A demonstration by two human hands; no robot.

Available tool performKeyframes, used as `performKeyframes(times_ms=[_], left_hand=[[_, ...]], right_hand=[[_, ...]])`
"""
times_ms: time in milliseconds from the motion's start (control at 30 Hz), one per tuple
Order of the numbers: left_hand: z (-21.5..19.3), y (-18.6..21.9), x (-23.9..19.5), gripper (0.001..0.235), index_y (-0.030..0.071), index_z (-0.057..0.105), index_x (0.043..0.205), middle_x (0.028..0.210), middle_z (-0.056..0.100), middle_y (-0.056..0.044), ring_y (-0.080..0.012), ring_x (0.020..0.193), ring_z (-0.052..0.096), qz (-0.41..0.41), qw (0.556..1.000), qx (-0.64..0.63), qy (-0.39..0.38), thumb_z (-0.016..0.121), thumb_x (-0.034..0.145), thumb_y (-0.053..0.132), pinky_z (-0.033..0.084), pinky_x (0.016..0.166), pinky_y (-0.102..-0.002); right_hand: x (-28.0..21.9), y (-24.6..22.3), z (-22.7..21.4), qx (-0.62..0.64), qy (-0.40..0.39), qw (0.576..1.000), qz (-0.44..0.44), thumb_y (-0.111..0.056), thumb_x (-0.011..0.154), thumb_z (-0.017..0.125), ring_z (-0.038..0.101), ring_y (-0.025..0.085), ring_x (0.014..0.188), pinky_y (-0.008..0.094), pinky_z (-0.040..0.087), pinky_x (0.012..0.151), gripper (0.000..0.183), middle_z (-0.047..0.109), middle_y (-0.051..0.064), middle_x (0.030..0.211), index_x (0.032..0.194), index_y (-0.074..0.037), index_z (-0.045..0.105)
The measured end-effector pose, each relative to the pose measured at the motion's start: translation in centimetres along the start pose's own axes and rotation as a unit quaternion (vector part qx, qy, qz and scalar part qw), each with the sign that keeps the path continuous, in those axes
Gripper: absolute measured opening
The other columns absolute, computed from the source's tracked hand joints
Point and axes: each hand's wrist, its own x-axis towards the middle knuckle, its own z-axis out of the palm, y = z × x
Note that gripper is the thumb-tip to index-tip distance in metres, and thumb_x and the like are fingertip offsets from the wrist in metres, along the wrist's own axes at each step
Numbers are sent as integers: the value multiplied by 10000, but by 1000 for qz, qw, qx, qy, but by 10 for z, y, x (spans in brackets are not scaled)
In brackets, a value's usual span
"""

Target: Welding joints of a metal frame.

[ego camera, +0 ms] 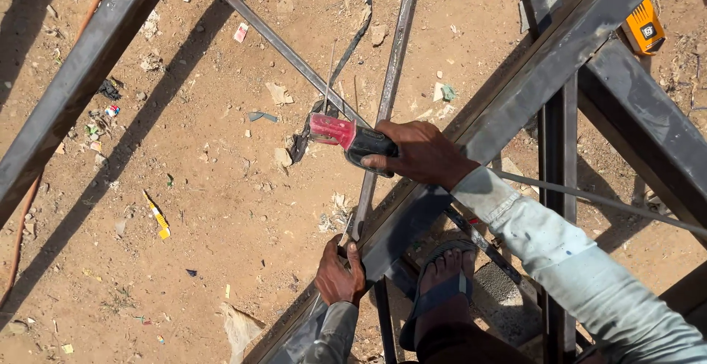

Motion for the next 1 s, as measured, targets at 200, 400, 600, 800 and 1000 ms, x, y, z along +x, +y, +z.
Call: performKeyframes(times_ms=[200, 400, 600, 800, 1000], left_hand=[[-11, 12, -3, 762, 152, 654, 1321, 1124, 750, -184, -327, 927, 766, -6, 1000, -10, -15, 344, 924, 723, 619, 798, -500], [-17, 21, -1, 764, 138, 668, 1293, 1080, 767, -170, -323, 971, 762, -3, 1000, -17, 5, 357, 935, 737, 604, 863, -486], [-25, 29, -5, 749, 131, 673, 1283, 1040, 772, -168, -321, 943, 768, -14, 1000, -23, -11, 358, 941, 718, 608, 857, -479], [-13, 16, -3, 747, 125, 669, 1289, 1094, 755, -197, -339, 964, 759, 6, 1000, -4, 2, 365, 947, 716, 606, 843, -498], [-15, 18, -3, 747, 142, 670, 1294, 1119, 760, -176, -336, 984, 762, -7, 1000, -9, -8, 363, 935, 721, 609, 862, -496]], right_hand=[[8, 12, 13, -137, 79, 984, -79, -584, 908, 735, 727, 377, 770, 497, 572, 668, 545, 737, 169, 830, 1054, -63, 672], [36, 3, -42, -153, 92, 984, 17, -607, 917, 679, 735, 353, 662, 504, 567, 657, 633, 731, 190, 747, 1222, -52, 672], [39, 16, -35, -156, 97, 982, 41, -629, 908, 679, 740, 365, 700, 506, 574, 668, 674, 742, 213, 801, 1242, -44, 680], [43, 26, -30, -165, 109, 979, 54, -628, 908, 686, 752, 360, 724, 493, 593, 694, 702, 748, 222, 835, 1270, -26, 663], [37, 25, -24, -154, 95, 981, 64, -621, 896, 688, 757, 345, 710, 496, 598, 666, 701, 748, 214, 829, 1270, -29, 656]])
